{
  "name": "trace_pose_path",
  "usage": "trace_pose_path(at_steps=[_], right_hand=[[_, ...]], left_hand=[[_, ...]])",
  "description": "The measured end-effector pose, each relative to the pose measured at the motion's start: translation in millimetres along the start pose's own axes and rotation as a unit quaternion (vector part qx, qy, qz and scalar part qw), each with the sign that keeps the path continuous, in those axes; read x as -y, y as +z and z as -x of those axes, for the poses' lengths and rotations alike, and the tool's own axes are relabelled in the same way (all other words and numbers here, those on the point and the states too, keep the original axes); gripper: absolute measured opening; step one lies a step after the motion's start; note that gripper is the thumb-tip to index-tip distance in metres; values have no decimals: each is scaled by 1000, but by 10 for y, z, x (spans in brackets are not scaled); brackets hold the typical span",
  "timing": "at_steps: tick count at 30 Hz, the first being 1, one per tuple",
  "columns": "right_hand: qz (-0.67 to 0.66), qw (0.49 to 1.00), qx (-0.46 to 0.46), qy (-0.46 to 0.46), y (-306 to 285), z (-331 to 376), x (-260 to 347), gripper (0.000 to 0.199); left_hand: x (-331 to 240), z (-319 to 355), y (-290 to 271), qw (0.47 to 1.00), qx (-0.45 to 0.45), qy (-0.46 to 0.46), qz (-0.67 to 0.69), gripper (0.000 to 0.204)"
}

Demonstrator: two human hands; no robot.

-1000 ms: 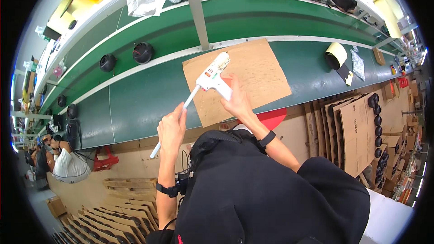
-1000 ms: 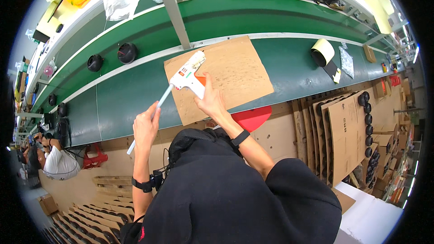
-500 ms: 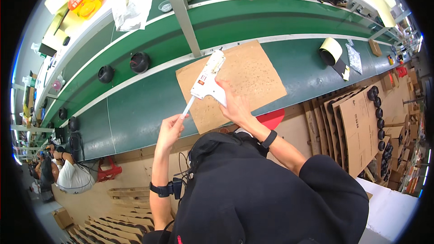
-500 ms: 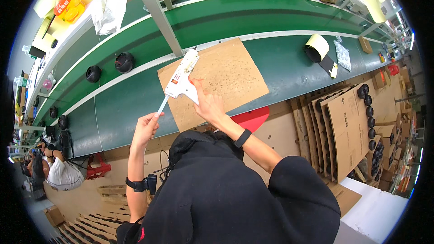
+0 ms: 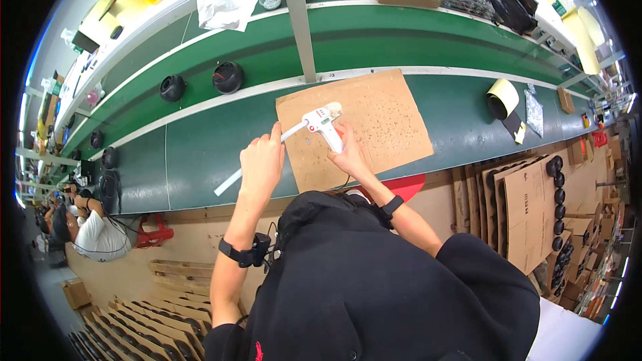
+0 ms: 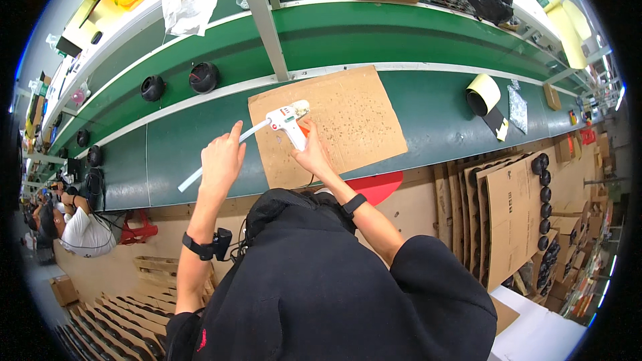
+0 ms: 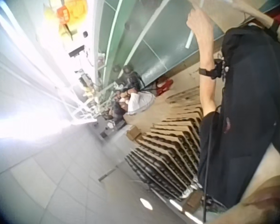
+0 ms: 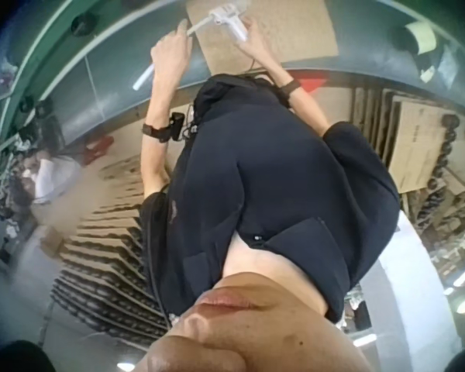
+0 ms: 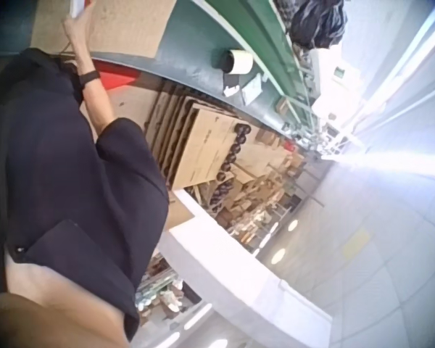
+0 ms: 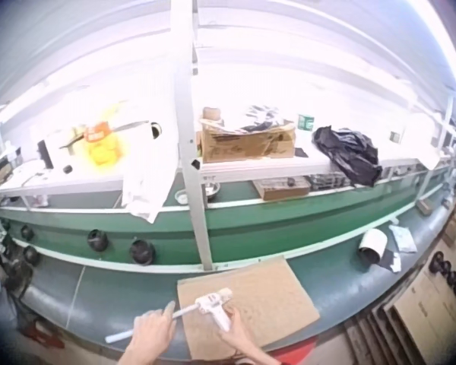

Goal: Using a hot glue gun to apply adhesive to circular components on an assembly line.

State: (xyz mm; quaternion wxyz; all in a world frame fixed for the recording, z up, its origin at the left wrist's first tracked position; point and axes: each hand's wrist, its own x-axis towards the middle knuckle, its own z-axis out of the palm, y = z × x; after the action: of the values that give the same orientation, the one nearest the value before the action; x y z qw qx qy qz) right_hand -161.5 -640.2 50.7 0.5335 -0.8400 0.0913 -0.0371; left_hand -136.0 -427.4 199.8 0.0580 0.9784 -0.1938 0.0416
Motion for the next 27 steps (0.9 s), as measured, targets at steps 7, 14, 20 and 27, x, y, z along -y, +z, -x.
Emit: trace_pose_path(at_steps=[7, 14, 20, 27], right_hand=[[-111, 988, 70, 77, -48, -34, -71, 80], [-379, 876, 212, 212, -392, -57, -62, 58], [-337, 888, 221, 222, -424, -14, 90, 44], [-210, 930, 146, 266, -369, -42, 241, 37]], left_hand=[[-176, 230, -1120, 995, -17, 91, -48, 63], [367, 317, -1571, 936, -205, 84, 274, 35], [1846, 79, 228, 915, -1, -192, 356, 24], [3134, -871, 1881, 934, 4, -187, 303, 64]])
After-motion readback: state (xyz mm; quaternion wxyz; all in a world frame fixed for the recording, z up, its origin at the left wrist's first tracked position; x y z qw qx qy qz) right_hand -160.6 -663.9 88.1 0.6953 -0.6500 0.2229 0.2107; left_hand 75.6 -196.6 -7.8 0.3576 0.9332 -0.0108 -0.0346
